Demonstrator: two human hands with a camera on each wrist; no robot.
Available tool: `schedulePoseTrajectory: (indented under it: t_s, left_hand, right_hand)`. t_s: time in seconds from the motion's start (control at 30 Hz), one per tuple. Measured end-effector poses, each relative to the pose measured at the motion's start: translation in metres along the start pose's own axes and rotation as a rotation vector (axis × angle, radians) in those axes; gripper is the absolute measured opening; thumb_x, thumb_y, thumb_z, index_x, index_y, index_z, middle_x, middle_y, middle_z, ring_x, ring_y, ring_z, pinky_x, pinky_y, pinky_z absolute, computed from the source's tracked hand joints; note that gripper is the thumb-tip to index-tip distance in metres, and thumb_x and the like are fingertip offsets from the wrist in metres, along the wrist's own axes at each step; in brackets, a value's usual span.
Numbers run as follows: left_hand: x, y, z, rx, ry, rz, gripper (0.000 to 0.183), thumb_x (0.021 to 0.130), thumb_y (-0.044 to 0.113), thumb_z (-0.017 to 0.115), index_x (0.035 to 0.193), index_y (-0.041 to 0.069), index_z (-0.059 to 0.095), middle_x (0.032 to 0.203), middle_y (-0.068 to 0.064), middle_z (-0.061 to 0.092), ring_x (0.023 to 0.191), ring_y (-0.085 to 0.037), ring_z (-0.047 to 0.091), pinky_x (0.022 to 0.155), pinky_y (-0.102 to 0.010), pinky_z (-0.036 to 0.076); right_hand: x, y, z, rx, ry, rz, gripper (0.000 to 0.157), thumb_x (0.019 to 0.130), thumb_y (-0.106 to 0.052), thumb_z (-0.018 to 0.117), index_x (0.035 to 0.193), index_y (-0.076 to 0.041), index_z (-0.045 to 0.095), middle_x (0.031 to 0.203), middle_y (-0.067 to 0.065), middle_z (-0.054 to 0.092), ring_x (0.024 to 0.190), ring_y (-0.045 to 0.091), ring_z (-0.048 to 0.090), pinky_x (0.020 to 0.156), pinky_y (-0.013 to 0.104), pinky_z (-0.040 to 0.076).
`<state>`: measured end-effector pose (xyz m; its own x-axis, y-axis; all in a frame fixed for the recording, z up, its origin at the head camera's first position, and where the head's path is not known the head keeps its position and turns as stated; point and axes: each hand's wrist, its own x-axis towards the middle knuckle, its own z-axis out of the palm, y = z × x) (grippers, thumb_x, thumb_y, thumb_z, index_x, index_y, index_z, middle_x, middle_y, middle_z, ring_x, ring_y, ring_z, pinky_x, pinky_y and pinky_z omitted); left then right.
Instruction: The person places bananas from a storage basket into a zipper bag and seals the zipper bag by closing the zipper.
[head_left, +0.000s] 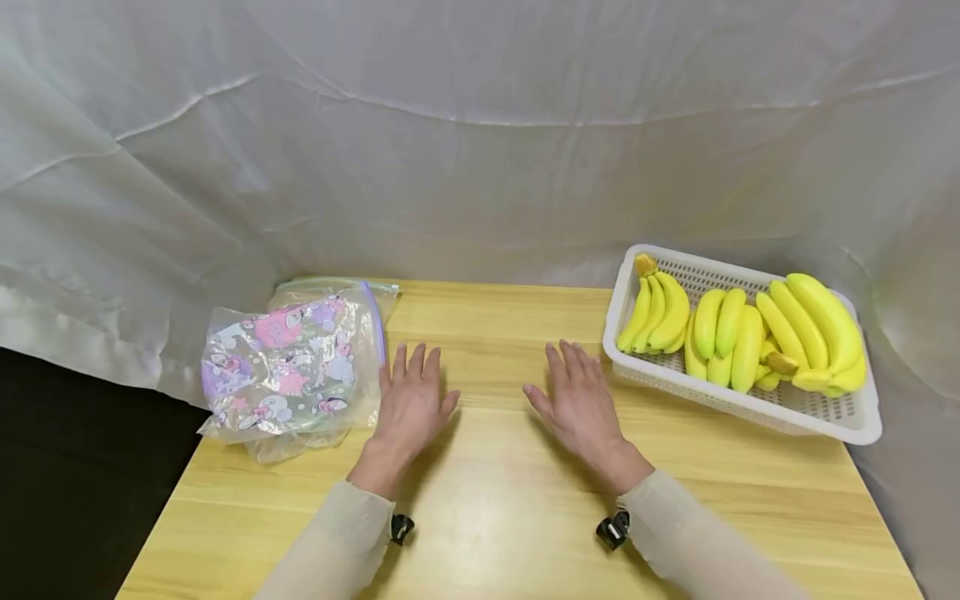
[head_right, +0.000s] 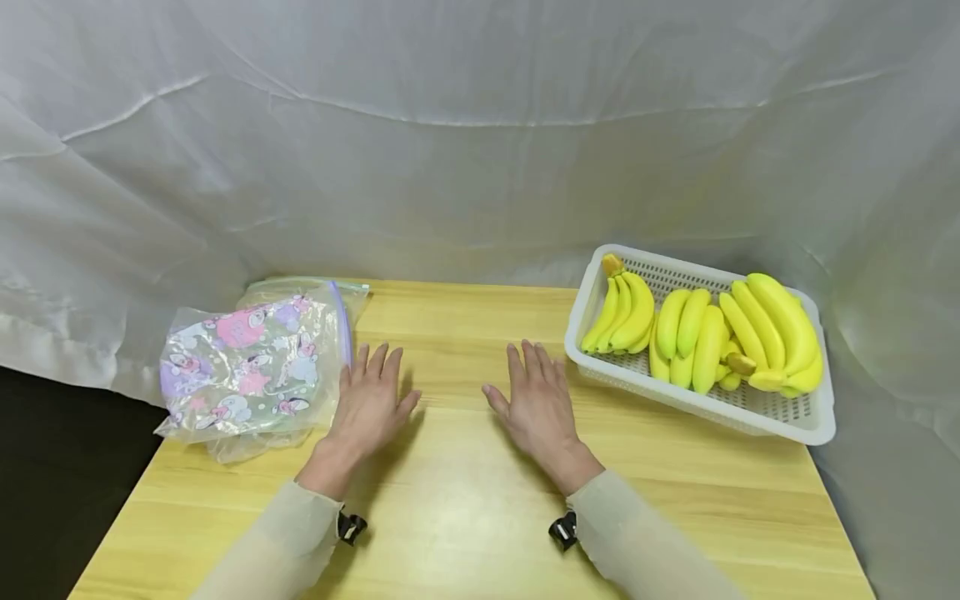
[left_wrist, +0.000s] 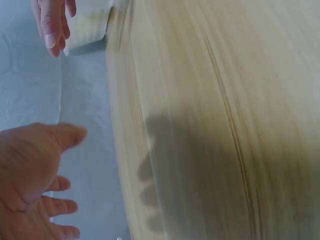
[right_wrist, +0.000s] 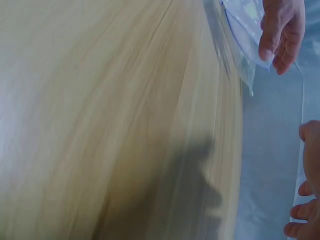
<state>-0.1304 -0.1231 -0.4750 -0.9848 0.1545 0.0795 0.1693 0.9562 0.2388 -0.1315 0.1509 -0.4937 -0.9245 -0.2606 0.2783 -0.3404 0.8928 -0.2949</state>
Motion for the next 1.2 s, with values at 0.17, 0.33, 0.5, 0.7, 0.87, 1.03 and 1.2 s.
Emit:
schedulePoseTrajectory:
  t_s: [0.17, 0.33, 0.5, 0.7, 0.87, 1.03, 1.2]
  left_hand:
    - [0.004, -0.008, 0.000, -0.019, 0.088, -0.075, 0.064, 0.099, 0.035, 0.071, 0.149, 0.000, 0.051, 0.155, -0.026, 0.050, 0.149, -0.051, 0.038, 0.116, -0.074, 0.031]
    - [0.013, -0.020, 0.002, -0.024, 0.180, -0.120, 0.056, 0.096, 0.026, 0.073, 0.141, -0.003, 0.057, 0.149, -0.030, 0.053, 0.138, -0.053, 0.047, 0.109, -0.068, 0.042]
    - [0.029, -0.035, 0.003, -0.013, 0.279, -0.173, 0.046, 0.093, 0.017, 0.070, 0.132, -0.006, 0.059, 0.137, -0.033, 0.057, 0.122, -0.056, 0.052, 0.093, -0.064, 0.049]
    - [0.047, -0.054, 0.007, 0.042, 0.328, -0.237, 0.024, 0.095, 0.008, 0.055, 0.112, -0.009, 0.055, 0.111, -0.032, 0.055, 0.098, -0.052, 0.051, 0.077, -0.058, 0.046]
    - [0.055, -0.065, 0.011, 0.079, 0.240, -0.315, 0.021, 0.099, 0.008, 0.044, 0.113, -0.008, 0.047, 0.109, -0.031, 0.049, 0.100, -0.051, 0.050, 0.080, -0.059, 0.047]
    - [0.057, -0.072, 0.013, 0.076, 0.233, -0.335, 0.022, 0.103, 0.008, 0.040, 0.117, -0.009, 0.044, 0.109, -0.032, 0.050, 0.098, -0.052, 0.053, 0.076, -0.059, 0.051]
    - [0.060, -0.067, 0.004, 0.031, 0.302, -0.297, 0.025, 0.098, 0.003, 0.047, 0.117, -0.011, 0.044, 0.102, -0.032, 0.053, 0.089, -0.052, 0.057, 0.073, -0.059, 0.052]
  right_hand:
    - [0.001, -0.010, 0.008, 0.122, 0.064, 0.003, 0.067, 0.105, -0.037, 0.063, 0.150, 0.010, 0.046, 0.151, 0.033, 0.051, 0.142, 0.050, 0.047, 0.119, 0.061, 0.036]
    - [0.002, -0.023, 0.016, 0.291, 0.045, 0.089, 0.056, 0.106, -0.031, 0.062, 0.145, 0.008, 0.051, 0.146, 0.029, 0.056, 0.138, 0.047, 0.051, 0.114, 0.059, 0.044]
    - [0.005, -0.037, 0.025, 0.396, -0.026, 0.166, 0.052, 0.108, -0.032, 0.059, 0.145, 0.004, 0.053, 0.148, 0.025, 0.056, 0.141, 0.043, 0.050, 0.113, 0.057, 0.045]
    - [0.007, -0.047, 0.037, 0.448, -0.092, 0.206, 0.052, 0.108, -0.033, 0.056, 0.146, 0.002, 0.053, 0.149, 0.023, 0.056, 0.143, 0.040, 0.049, 0.115, 0.055, 0.044]
    - [0.005, -0.050, 0.045, 0.464, -0.128, 0.239, 0.052, 0.108, -0.034, 0.058, 0.147, 0.001, 0.054, 0.149, 0.022, 0.057, 0.143, 0.039, 0.050, 0.116, 0.055, 0.043]
    - [0.004, -0.053, 0.046, 0.459, -0.144, 0.234, 0.053, 0.108, -0.035, 0.057, 0.147, 0.001, 0.054, 0.149, 0.022, 0.057, 0.142, 0.039, 0.051, 0.115, 0.055, 0.044]
    - [0.006, -0.052, 0.045, 0.446, -0.151, 0.236, 0.053, 0.108, -0.035, 0.057, 0.147, 0.000, 0.054, 0.149, 0.021, 0.057, 0.142, 0.039, 0.052, 0.115, 0.054, 0.044]
